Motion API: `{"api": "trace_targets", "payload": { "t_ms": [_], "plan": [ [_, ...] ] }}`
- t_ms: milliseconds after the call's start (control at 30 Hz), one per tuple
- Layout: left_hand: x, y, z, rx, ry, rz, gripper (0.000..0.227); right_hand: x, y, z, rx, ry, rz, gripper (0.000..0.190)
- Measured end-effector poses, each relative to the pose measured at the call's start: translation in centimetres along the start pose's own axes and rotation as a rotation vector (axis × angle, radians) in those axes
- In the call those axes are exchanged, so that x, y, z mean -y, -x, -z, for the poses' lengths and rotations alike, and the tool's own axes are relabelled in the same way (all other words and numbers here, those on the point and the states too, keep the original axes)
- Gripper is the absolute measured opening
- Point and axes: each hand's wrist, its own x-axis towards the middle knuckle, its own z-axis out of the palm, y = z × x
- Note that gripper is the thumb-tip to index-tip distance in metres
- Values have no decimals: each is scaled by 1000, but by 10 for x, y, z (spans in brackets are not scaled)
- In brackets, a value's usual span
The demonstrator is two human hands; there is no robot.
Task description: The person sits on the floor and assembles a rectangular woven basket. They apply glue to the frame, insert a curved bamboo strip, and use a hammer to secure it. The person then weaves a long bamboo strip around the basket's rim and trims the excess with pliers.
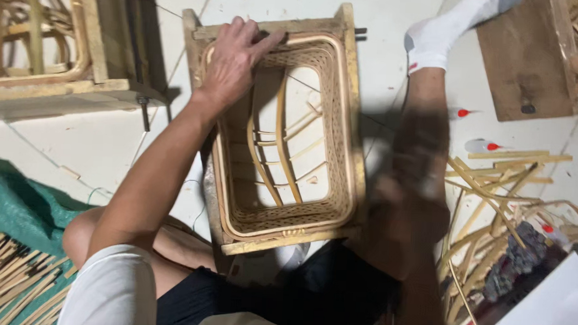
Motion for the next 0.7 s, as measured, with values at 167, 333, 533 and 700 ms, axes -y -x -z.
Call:
{"api": "trace_targets", "payload": {
  "t_ms": [167, 333, 533, 700],
  "plan": [
    [-3, 1, -4, -21, 57, -13, 34, -118, 62, 133, -328, 770, -476, 64],
    [-3, -3, -16, -100, 165, 28, 20, -228, 87, 166, -256, 928, -769, 83],
    [0, -4, -27, -62, 322, 81, 11, -261, 80, 173, -123, 1369, -571, 104],
    [-1, -4, -18, -108, 310, 74, 18, -125, 7, 149, -384, 624, -175, 57]
  ]
}}
